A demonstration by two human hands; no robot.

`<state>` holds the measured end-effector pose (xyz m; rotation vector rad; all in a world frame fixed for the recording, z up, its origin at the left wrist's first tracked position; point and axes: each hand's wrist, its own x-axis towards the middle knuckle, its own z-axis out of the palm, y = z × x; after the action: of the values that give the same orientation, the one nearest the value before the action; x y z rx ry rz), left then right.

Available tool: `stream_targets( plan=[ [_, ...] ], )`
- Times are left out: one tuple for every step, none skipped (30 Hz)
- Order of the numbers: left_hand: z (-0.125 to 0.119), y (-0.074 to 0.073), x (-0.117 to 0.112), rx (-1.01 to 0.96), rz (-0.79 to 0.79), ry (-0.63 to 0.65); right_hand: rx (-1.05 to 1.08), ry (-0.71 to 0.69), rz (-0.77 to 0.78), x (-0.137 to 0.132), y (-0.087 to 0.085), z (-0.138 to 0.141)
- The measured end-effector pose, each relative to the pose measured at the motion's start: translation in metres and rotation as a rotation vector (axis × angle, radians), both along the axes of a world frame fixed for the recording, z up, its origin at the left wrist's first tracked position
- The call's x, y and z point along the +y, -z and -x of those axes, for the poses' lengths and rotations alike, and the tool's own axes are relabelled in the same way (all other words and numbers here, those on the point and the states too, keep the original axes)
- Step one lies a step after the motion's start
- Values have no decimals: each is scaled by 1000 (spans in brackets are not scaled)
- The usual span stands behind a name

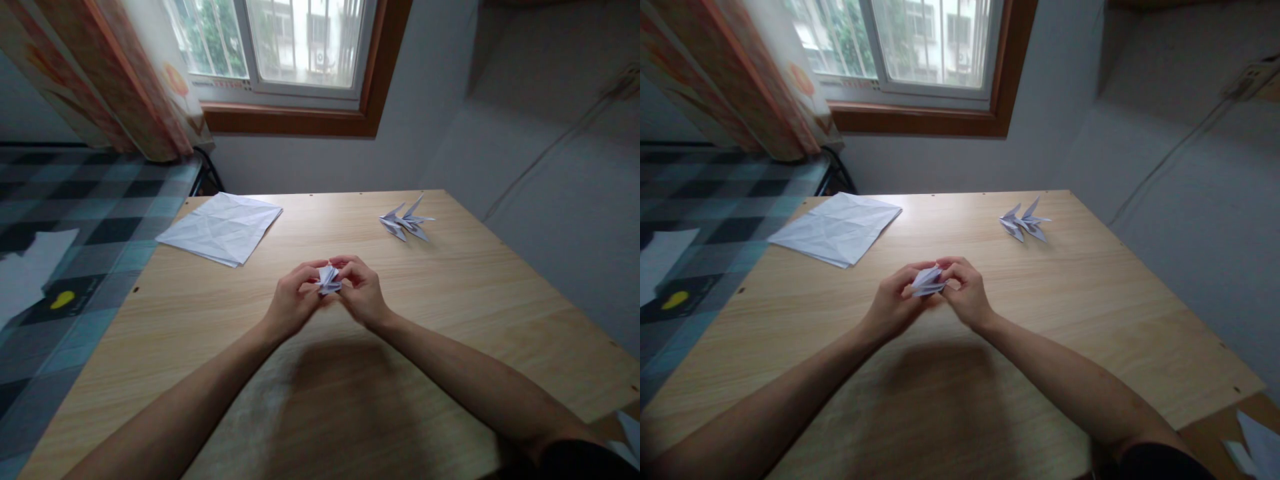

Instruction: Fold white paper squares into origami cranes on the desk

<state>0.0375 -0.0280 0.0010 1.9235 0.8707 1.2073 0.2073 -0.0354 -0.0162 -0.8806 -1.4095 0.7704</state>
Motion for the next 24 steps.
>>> stream_targets(
  plan=[
    [0,-1,-1,15,-47,-9,-20,32,-24,0,-1,-1],
    [0,-2,-2,23,-97,-20,-29,57,-47,-1,-1,-1],
    [0,-3,-3,26,-144,-31,-30,75,-69,-1,-2,-2],
    [1,-4,-5,29,-184,-45,-33,87,-89,-2,-2,-2],
    [1,-5,-5,34,-218,-59,-38,99,-113,-3,-3,-2],
    [1,-5,-6,40,-248,-72,-48,109,-137,-3,-3,-2],
    [2,-5,-6,45,-268,-87,-62,117,-161,-4,-4,-2],
    [2,-3,-7,44,-277,-111,-74,122,-181,-4,-5,-2],
    [2,-1,-6,34,-273,-142,-86,124,-196,-4,-6,-2],
    [2,1,-6,10,-259,-176,-96,121,-204,-4,-7,-2],
    [2,4,-5,-20,-234,-205,-102,118,-207,-4,-8,-2],
    [2,6,-5,-43,-206,-211,-107,114,-205,-4,-9,-2],
    [2,7,-4,-50,-185,-192,-112,108,-201,-4,-10,-2],
    [3,7,-4,-30,-176,-153,-118,98,-197,-4,-10,-2],
    [4,6,-3,5,-183,-104,-122,85,-195,-4,-10,-2],
    [4,4,-4,44,-198,-59,-127,70,-195,-4,-10,-2],
    [5,2,-4,76,-214,-27,-129,59,-194,-4,-9,-2],
    [5,0,-4,89,-223,-14,-130,51,-192,-4,-9,-2],
    [5,-3,-5,89,-223,-17,-124,46,-188,-4,-8,-2],
    [5,-4,-5,84,-212,-32,-114,45,-181,-3,-7,-2],
    [4,-6,-5,78,-197,-58,-101,46,-172,-3,-7,-3],
    [4,-7,-5,73,-187,-91,-89,51,-160,-3,-7,-3],
    [3,-8,-5,71,-185,-124,-78,59,-147,-2,-6,-3],
    [2,-8,-4,70,-189,-156,-71,66,-131,-2,-6,-3]
  ],
)
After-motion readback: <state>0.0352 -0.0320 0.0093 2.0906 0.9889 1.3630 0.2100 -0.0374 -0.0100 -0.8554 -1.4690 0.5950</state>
